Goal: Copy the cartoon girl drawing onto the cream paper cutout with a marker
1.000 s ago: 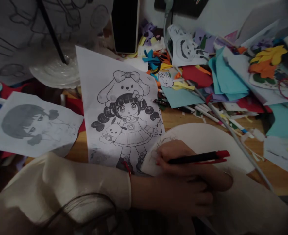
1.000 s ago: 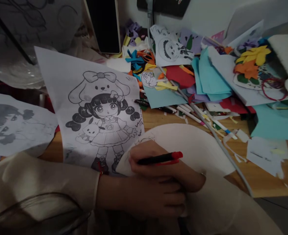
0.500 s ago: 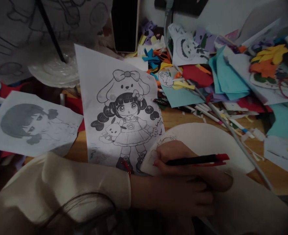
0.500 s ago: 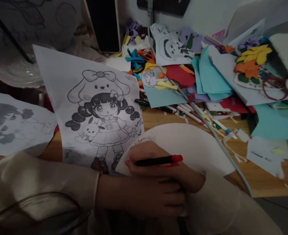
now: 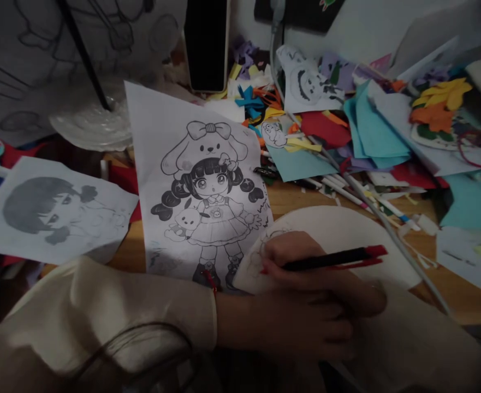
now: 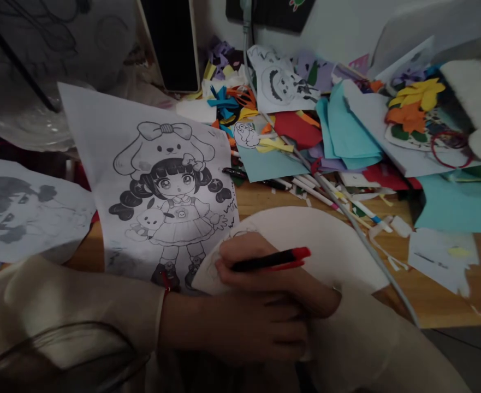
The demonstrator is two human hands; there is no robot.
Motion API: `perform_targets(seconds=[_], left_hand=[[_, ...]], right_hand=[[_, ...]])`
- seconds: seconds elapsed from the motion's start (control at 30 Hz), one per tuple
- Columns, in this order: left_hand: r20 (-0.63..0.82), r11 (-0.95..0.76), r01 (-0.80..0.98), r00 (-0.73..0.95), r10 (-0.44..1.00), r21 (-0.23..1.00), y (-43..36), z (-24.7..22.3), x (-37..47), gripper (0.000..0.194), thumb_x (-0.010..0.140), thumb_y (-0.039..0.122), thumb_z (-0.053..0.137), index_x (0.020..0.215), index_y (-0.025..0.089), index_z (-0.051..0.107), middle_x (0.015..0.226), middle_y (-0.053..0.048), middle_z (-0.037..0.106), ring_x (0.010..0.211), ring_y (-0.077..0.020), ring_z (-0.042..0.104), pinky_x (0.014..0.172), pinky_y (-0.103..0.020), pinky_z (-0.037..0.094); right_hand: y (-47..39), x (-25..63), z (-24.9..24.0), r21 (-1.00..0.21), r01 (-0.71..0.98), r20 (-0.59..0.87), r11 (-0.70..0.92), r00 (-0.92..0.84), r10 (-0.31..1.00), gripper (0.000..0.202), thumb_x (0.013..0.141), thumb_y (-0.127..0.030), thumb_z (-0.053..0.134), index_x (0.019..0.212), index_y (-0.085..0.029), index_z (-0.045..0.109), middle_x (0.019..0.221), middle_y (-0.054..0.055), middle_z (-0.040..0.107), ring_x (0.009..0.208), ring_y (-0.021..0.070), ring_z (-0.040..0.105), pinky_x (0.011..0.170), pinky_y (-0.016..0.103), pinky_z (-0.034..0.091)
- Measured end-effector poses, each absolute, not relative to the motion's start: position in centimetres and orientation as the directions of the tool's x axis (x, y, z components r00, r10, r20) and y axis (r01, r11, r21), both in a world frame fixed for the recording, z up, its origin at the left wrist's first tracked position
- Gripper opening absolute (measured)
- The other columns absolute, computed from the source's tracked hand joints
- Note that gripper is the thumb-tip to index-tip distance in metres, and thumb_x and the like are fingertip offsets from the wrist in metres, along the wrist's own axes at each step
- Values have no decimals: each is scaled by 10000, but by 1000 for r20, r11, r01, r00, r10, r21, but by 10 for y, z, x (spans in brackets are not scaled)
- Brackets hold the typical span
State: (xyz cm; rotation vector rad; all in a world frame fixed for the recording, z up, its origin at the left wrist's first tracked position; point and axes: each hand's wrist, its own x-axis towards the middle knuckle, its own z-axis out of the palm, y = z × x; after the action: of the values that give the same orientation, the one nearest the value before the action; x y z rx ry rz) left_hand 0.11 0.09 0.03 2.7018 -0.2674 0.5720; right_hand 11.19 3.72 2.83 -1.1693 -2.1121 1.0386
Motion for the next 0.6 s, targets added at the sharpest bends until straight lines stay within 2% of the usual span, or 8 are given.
perform_targets(seconds=[0.07, 0.13, 0.17, 0.23, 0.3, 0.37, 0.5, 0.6], left_hand=[[430, -917, -252, 897, -101, 311, 0, 1, 0, 330, 829, 195, 359, 1054, 212, 601, 1105, -54, 560, 1039, -226, 492, 925, -398, 347], [433, -924, -245, 896, -100, 293, -1, 2, -2, 350, 844, 208, 337, 1083, 225, 592, 1134, -51, 555, 1065, -227, 488, 947, -400, 343], [430, -932, -235, 897, -98, 277, -1, 3, -3, 356, 847, 214, 333, 1097, 222, 587, 1140, -57, 554, 1067, -228, 491, 947, -402, 347], [420, -945, -221, 902, -105, 239, -2, 5, -3, 362, 849, 223, 336, 1119, 221, 577, 1141, -67, 553, 1058, -228, 502, 933, -407, 361], [412, -957, -206, 905, -107, 204, -4, 7, -3, 365, 853, 226, 332, 1127, 235, 573, 1128, -63, 558, 1040, -224, 511, 913, -407, 378], [409, -966, -191, 907, -105, 176, -6, 8, -2, 366, 859, 238, 330, 1137, 254, 567, 1107, -51, 564, 1027, -223, 515, 904, -412, 385], [402, -980, -150, 912, -85, 132, -12, 11, 2, 350, 867, 243, 343, 1137, 270, 564, 1066, -33, 558, 985, -204, 522, 890, -405, 390], [416, -986, -124, 907, -68, 109, -16, 11, 7, 351, 882, 266, 337, 1168, 289, 539, 991, -25, 544, 889, -166, 533, 814, -366, 409]], right_hand=[[43, 123, 33, -840, 421, 161, 342, -407, 899, 321, 785, -223, 547, 510, -194, 383, 500, -44, 443, 480, 85, 423, 476, 232, 365], [51, 140, 38, -857, 392, 279, 333, -190, 941, 312, 789, -227, 572, 540, -197, 388, 539, -39, 469, 516, 97, 473, 502, 238, 393], [56, 151, 39, -854, 406, 317, 324, -87, 945, 297, 778, -239, 598, 558, -198, 402, 554, -39, 479, 523, 101, 481, 507, 239, 398], [64, 176, 42, -817, 495, 339, 296, -3, 941, 225, 773, -268, 626, 623, -198, 473, 572, -40, 503, 509, 96, 467, 490, 230, 385], [72, 200, 43, -781, 579, 254, 234, -48, 966, 154, 832, -317, 562, 738, -196, 547, 582, -32, 540, 495, 99, 477, 478, 226, 384], [78, 218, 43, -730, 656, 168, 191, -99, 981, 231, 898, -360, 442, 837, -193, 589, 652, -4, 600, 547, 116, 535, 516, 239, 416], [83, 234, 45, -518, 838, -31, 173, -220, 975, 321, 925, -378, 363, 837, -212, 623, 832, 27, 662, 767, 173, 608, 677, 294, 452], [81, 235, 50, -470, 863, -114, 186, -268, 957, 342, 930, -398, 331, 868, -227, 621, 865, 21, 667, 796, 187, 610, 684, 301, 453]])
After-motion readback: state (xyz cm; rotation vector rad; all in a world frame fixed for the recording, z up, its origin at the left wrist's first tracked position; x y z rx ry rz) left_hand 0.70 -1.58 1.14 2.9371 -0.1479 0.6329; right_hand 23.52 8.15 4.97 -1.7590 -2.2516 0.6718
